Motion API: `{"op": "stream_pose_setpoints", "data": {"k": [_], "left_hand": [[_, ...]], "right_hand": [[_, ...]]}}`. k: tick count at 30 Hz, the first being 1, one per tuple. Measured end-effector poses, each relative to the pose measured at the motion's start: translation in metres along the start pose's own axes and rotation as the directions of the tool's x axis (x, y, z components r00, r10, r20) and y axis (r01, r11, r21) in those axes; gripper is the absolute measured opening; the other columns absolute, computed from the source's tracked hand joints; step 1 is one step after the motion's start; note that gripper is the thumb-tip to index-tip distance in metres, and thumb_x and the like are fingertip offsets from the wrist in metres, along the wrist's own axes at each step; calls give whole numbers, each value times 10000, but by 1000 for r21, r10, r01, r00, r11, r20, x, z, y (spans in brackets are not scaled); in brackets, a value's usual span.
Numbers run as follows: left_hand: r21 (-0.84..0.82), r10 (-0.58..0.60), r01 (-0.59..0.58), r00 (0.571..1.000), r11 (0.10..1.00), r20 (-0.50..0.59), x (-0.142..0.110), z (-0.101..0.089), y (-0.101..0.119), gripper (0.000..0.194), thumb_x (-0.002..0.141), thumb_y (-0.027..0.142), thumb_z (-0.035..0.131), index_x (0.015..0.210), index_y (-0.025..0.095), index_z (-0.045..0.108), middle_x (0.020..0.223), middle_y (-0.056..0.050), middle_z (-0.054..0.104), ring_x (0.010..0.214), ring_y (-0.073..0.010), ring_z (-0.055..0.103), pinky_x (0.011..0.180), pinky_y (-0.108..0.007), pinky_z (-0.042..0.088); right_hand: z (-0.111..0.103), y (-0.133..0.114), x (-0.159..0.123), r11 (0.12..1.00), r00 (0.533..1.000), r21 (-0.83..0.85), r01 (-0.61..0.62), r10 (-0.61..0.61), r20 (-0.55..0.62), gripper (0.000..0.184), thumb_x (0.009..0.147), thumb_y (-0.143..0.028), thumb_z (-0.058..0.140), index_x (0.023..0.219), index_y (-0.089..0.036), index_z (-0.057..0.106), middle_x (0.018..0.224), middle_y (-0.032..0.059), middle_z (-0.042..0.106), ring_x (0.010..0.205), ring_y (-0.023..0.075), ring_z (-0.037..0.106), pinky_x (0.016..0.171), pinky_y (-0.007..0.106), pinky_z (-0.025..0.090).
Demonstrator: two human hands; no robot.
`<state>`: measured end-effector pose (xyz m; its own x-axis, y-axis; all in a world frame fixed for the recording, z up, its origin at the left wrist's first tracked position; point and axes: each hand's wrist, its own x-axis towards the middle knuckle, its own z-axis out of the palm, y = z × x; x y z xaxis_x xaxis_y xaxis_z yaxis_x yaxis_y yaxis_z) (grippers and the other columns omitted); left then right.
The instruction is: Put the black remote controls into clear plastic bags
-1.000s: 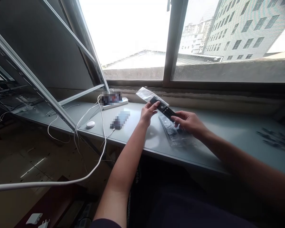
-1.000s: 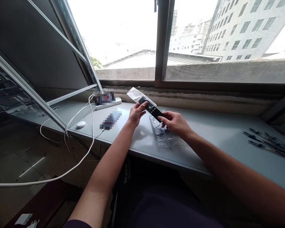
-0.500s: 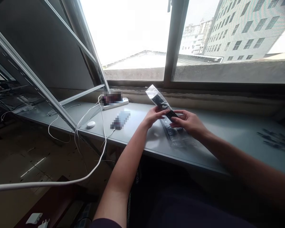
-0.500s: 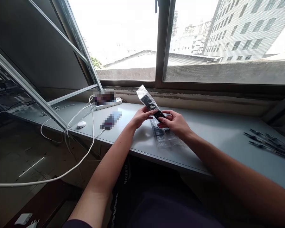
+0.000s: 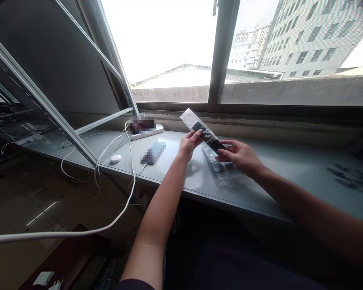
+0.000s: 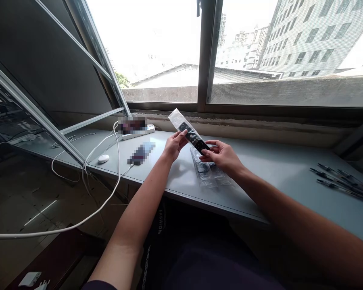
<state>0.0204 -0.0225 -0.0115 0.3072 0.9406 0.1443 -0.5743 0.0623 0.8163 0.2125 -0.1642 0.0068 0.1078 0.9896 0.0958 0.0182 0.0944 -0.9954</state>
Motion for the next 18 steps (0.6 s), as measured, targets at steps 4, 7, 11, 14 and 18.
{"op": "stream_pose_setpoints", "data": {"k": [4,7,11,14,18], "left_hand": [[-51,-3,2,1000,999,-18,1,0,-1,197,892,201,959,1043,141,848,1053,-69,864,975,-160,812,1175,-380,595],[9,-48,47,997,999,56,-4,2,-3,250,859,212,996,1052,135,858,1079,-83,869,983,-179,825,1208,-419,590],[84,-132,120,979,989,158,-12,5,-3,351,815,247,1044,1092,124,868,1130,-114,873,1039,-224,842,1260,-483,561],[102,-141,126,977,987,159,-14,6,-1,407,780,270,1071,1097,122,863,1141,-125,873,1103,-256,845,1286,-502,535],[98,-107,93,984,991,140,-13,6,-1,404,774,290,1074,1074,130,856,1120,-113,872,1123,-258,836,1281,-502,537]], "right_hand": [[1,-1,-1,1000,1000,-11,-9,9,2,518,903,-287,1031,1333,-208,753,1080,105,907,890,305,912,973,502,773],[0,-2,-1,1000,1000,20,-11,11,-3,507,898,-270,1029,1321,-202,758,1096,107,906,891,303,912,984,494,770],[0,-2,-1,998,1000,58,0,0,7,550,858,-288,1060,1309,-187,762,1098,114,903,910,303,913,1021,485,758],[0,-2,-1,998,1000,68,1,-3,19,588,819,-320,1092,1294,-202,766,1112,106,904,964,309,913,1066,501,740],[0,-2,-1,998,999,56,3,-4,35,616,787,-360,1115,1286,-224,780,1143,99,906,1039,331,908,1112,543,717]]}}
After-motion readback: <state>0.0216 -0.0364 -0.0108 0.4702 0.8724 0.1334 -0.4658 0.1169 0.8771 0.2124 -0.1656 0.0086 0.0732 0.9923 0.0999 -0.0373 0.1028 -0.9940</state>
